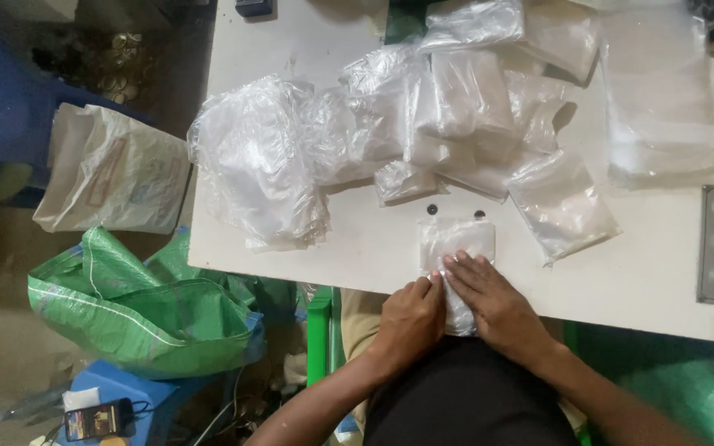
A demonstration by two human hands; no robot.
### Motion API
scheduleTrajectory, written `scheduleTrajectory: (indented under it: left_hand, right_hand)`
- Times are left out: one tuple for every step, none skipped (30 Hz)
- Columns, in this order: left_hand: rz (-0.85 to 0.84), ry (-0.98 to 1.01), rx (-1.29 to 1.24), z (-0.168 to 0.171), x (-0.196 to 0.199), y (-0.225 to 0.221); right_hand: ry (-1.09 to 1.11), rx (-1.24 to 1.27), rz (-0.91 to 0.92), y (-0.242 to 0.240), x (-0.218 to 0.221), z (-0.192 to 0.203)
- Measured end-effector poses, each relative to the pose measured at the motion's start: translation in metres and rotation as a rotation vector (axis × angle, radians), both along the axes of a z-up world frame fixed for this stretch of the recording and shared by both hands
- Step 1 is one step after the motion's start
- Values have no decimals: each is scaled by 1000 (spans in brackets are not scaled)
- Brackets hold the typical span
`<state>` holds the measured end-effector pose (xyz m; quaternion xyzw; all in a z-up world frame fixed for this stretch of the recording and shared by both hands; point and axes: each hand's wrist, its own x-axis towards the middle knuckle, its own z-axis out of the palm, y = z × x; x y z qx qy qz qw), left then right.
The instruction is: Sorting and organizing small plastic bags containing powder on a packaging workstation table.
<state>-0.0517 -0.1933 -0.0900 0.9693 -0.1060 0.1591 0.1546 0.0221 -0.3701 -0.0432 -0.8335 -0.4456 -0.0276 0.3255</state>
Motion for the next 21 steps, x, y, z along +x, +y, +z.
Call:
scheduleTrajectory:
  left_hand:
    - [-1, -1, 1, 2, 11, 2]
    - [39, 16, -100, 3, 18, 2]
    - [81, 34, -200, 5, 26, 2]
    - [82, 37, -198, 18, 34, 5]
    - [113, 51, -194, 32, 44, 7]
    - [136, 58, -191, 45, 57, 10]
    - [130, 55, -188, 53, 62, 8]
    - [115, 102, -176, 61, 66, 7]
    - [100, 148, -163, 69, 70, 7]
    - [100, 148, -162, 57, 68, 6]
    - [41, 99, -188, 46, 66, 7]
    - [-13, 48, -214, 34, 65, 8]
    - [-8, 46, -213, 41, 63, 10]
    - [11, 99, -262, 48, 57, 11]
    - [31, 151, -311, 55, 51, 12]
    - [31, 159, -313, 56, 48, 16]
    - [8, 212, -350, 58, 45, 19]
    - [-17, 261, -386, 59, 44, 22]
    - [-19, 265, -387, 54, 42, 21]
    - [-28, 242, -383, 49, 40, 20]
    - [-37, 219, -380, 45, 37, 20]
  right_hand:
    - [-1, 1, -1, -3, 7, -1]
    - [112, 81, -78, -8, 11, -3]
    - [224, 162, -156, -12, 14, -4]
    - [228, 164, -155, -12, 25, -4]
    - [152, 43, -247, -11, 35, -4]
    - [68, -76, -346, -10, 49, -4]
    - [66, -72, -351, -7, 56, 7]
    - [240, -130, -310, -4, 64, 17]
    - [414, -187, -266, 0, 71, 27]
    - [414, -186, -266, -2, 71, 30]
    - [435, -171, -212, -3, 72, 31]
    - [452, -156, -152, -3, 75, 33]
    - [450, -155, -147, -5, 75, 35]
    - [519, -175, -155, -8, 72, 36]
    - [588, -195, -162, -11, 69, 36]
    - [596, -197, -163, -12, 68, 43]
    - [637, -233, -180, -14, 66, 49]
    - [674, -268, -199, -15, 67, 55]
    - [678, -269, -201, -18, 64, 50]
    - [594, -271, -162, -20, 62, 46]
    - [511, -273, -124, -23, 60, 42]
